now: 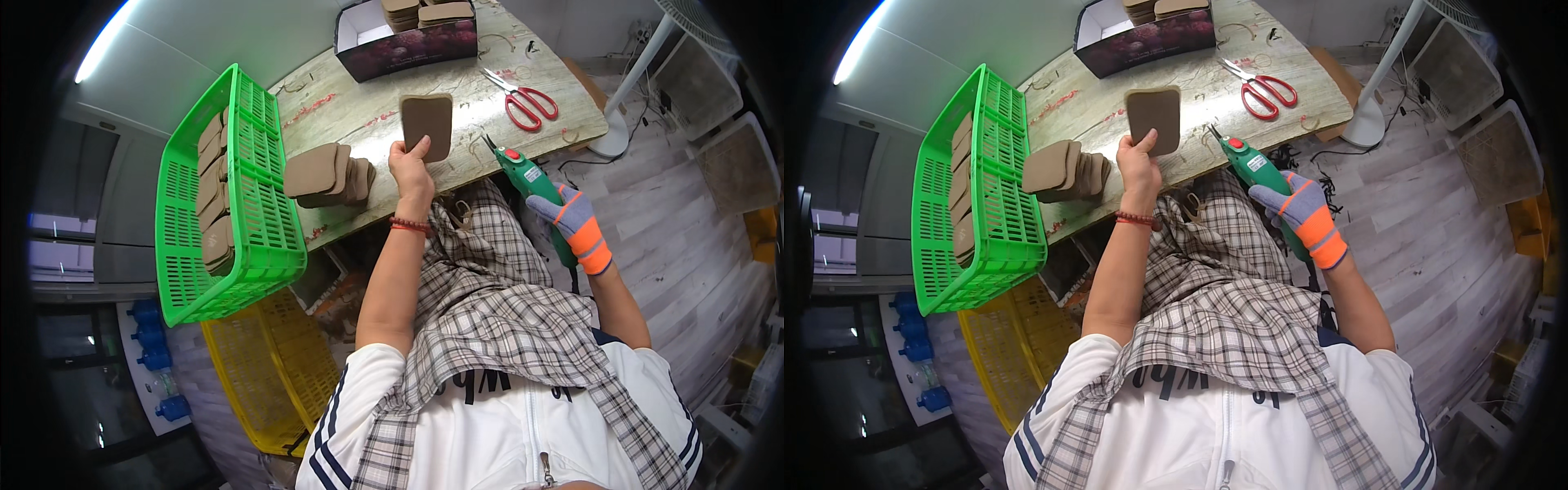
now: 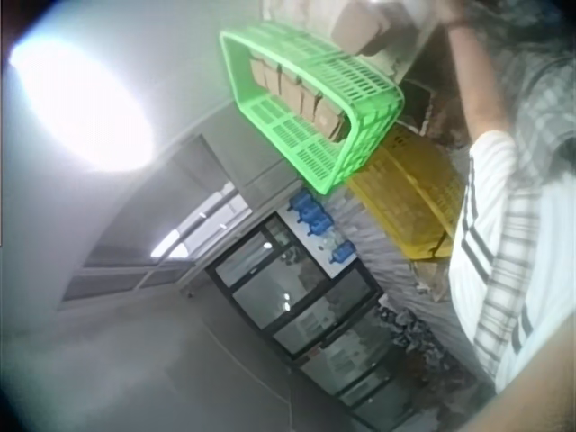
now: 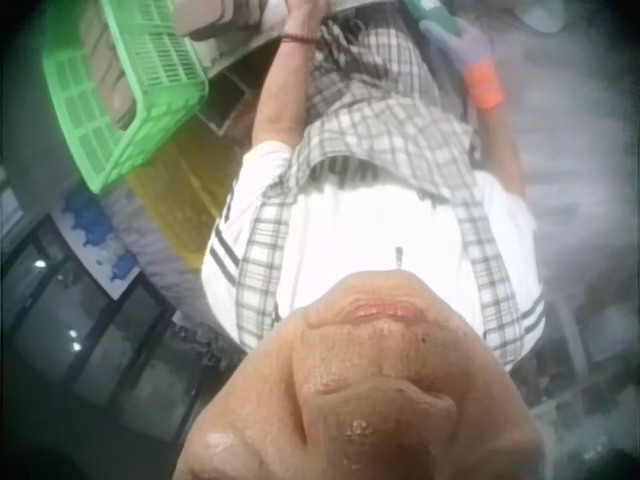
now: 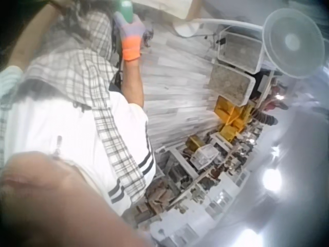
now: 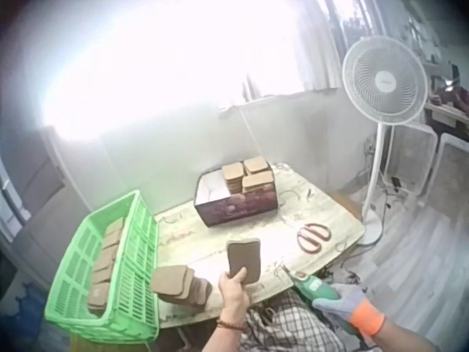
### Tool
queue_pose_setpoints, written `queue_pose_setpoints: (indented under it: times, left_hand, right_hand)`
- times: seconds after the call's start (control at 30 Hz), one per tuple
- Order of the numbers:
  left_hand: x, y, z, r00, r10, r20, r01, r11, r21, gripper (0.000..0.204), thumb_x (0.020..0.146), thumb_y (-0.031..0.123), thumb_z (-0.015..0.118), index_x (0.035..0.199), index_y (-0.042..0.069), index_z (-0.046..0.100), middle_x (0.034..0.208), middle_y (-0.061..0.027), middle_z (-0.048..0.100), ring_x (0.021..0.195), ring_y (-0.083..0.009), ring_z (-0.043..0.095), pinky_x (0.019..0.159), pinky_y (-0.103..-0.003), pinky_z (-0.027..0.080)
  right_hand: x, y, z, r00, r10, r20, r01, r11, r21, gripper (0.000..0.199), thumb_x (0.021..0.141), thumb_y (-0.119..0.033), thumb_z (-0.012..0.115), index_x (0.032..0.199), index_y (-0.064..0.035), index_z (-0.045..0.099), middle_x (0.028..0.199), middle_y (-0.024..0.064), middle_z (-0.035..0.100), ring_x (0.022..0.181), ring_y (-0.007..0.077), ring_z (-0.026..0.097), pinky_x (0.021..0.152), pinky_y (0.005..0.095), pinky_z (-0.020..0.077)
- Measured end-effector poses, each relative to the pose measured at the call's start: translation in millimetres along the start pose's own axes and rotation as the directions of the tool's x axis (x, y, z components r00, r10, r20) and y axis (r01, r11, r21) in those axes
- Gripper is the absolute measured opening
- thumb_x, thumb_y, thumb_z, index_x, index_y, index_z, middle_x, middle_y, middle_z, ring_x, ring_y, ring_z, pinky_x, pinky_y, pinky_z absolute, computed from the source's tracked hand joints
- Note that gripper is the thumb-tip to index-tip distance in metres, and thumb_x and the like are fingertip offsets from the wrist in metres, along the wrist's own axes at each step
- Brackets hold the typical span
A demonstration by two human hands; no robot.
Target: The person uses a rotary tool to trim the edges of stacked cardboard pieces. They hold each piece with the left hand and guide the tool along the perimeter with the right hand, then place the finished pieces into a green basket.
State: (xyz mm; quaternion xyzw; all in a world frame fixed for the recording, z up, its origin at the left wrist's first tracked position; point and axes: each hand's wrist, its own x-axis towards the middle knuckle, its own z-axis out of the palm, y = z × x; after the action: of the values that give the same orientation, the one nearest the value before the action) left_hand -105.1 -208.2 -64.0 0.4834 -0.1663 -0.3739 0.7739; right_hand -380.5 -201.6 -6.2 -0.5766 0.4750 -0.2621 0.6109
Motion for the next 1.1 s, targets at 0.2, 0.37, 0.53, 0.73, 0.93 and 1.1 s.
queue_pose_setpoints:
  times: [0.2,0.37,0.53,0.73,0.93,1.1]
  left_hand:
    - [-31,13,36,0.993,-0.050,0.112,0.103,0.834,-0.542,0.036,0.086,-0.005,0.057,0.119,0.002,0.046,0.114,-0.0101,0.055,0.106,-0.0249,0.055,0.095,-0.040,0.048]
    - [-34,9,48,0.986,-0.079,0.144,0.152,0.765,-0.625,0.038,0.086,-0.005,0.057,0.122,0.004,0.046,0.118,-0.0103,0.055,0.108,-0.0241,0.055,0.097,-0.039,0.047]
    - [-38,9,55,0.984,-0.072,0.165,0.162,0.756,-0.635,0.034,0.087,-0.006,0.056,0.119,0.004,0.049,0.117,-0.0108,0.056,0.107,-0.0238,0.056,0.096,-0.038,0.048]
    - [-48,3,53,0.975,-0.098,0.198,0.199,0.781,-0.593,0.031,0.086,-0.007,0.056,0.114,0.003,0.051,0.114,-0.0109,0.058,0.105,-0.0235,0.058,0.095,-0.036,0.049]
    - [-65,-10,47,0.960,-0.151,0.234,0.253,0.825,-0.506,0.032,0.087,-0.007,0.055,0.116,0.006,0.051,0.115,-0.0097,0.057,0.106,-0.0232,0.056,0.094,-0.038,0.047]
    - [-71,-9,35,0.938,-0.159,0.309,0.281,0.870,-0.404,0.029,0.086,-0.008,0.056,0.112,0.005,0.054,0.109,-0.0095,0.062,0.097,-0.0221,0.061,0.086,-0.038,0.052]
  right_hand:
    - [-2,-12,7,1.000,0.003,-0.015,-0.002,0.999,0.032,0.042,0.075,-0.028,0.078,0.099,0.0003,0.059,0.063,-0.0005,0.057,0.050,0.0040,0.050,0.045,0.0192,0.0405]
    - [-8,-29,9,1.000,-0.002,0.000,0.002,1.000,-0.002,0.044,0.075,-0.029,0.078,0.100,0.0012,0.059,0.063,-0.0001,0.057,0.050,0.0040,0.050,0.045,0.0190,0.0406]
    - [-9,-32,8,1.000,-0.004,0.012,0.004,1.000,0.005,0.042,0.076,-0.030,0.077,0.099,0.0003,0.060,0.064,-0.0005,0.058,0.051,0.0039,0.051,0.046,0.0191,0.0407]
    - [-9,-35,6,0.999,-0.017,0.031,0.016,0.999,0.036,0.028,0.080,-0.024,0.072,0.093,-0.0026,0.059,0.064,-0.0003,0.058,0.050,0.0050,0.052,0.046,0.0205,0.0409]
    - [-3,-40,4,0.999,-0.042,-0.009,0.042,0.999,0.022,0.024,0.082,-0.021,0.070,0.093,-0.0033,0.059,0.066,-0.0006,0.058,0.052,0.0053,0.053,0.047,0.0208,0.0417]
    - [-1,-49,1,0.996,-0.084,-0.014,0.084,0.996,-0.001,0.025,0.082,-0.022,0.070,0.094,-0.0028,0.059,0.067,-0.0007,0.058,0.053,0.0052,0.052,0.048,0.0210,0.0418]
